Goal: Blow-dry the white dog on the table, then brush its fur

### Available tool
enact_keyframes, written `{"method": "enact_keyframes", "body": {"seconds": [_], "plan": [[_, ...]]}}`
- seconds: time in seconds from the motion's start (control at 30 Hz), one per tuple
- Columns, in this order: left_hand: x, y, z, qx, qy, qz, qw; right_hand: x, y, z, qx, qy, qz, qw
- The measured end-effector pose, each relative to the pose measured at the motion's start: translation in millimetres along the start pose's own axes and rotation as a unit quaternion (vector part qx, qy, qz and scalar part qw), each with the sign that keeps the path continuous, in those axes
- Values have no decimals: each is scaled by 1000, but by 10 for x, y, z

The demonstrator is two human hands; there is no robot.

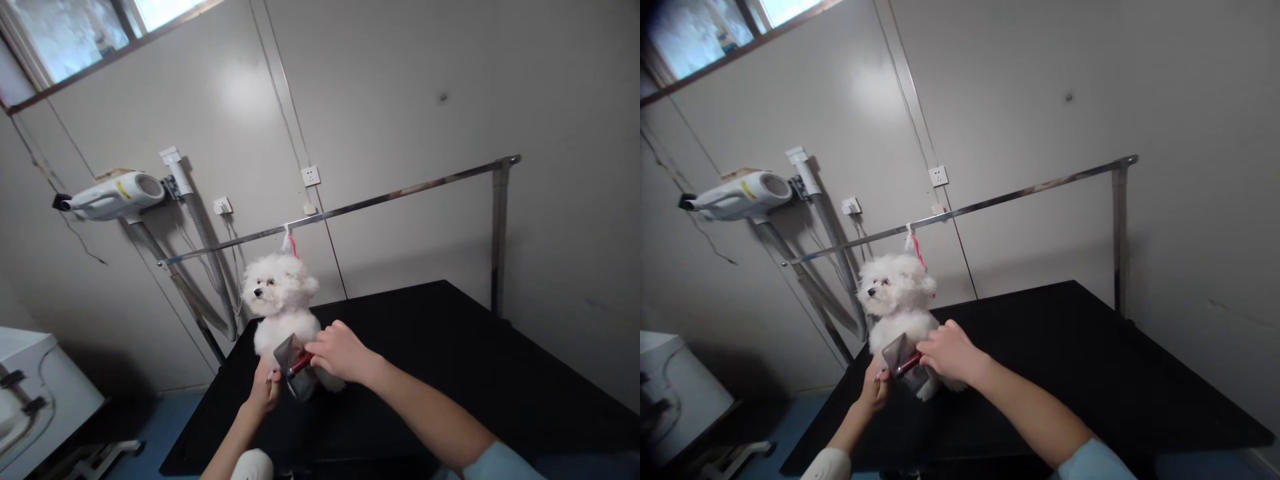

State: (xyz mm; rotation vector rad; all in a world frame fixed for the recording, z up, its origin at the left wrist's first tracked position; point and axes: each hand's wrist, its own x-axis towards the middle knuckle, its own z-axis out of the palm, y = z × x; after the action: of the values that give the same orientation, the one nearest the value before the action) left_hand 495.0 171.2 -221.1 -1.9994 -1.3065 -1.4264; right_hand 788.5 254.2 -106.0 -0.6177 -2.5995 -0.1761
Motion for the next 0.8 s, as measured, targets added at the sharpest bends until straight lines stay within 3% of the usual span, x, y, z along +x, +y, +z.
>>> {"method": "enact_keyframes", "body": {"seconds": [0.03,0.17,0.33,0.47,0.53,0.7,0.8], "plan": [[15,27,-1,8,3,13,1000,-3,-2,12,4,-12,-3,1000],[111,158,-17,23,-12,36,999,-38,-54,66,-5,12,108,994],[214,279,-72,15,-5,32,999,-93,-120,118,38,8,20,999],[234,339,-111,-3,-4,-11,1000,-158,71,16,36,24,158,986],[245,374,-114,-15,-5,-43,999,-191,44,-14,30,52,192,980],[300,473,-138,-30,-7,-85,996,-182,-128,65,83,19,54,995],[354,496,-192,-27,-11,-101,995,-207,61,60,96,23,156,983]]}}
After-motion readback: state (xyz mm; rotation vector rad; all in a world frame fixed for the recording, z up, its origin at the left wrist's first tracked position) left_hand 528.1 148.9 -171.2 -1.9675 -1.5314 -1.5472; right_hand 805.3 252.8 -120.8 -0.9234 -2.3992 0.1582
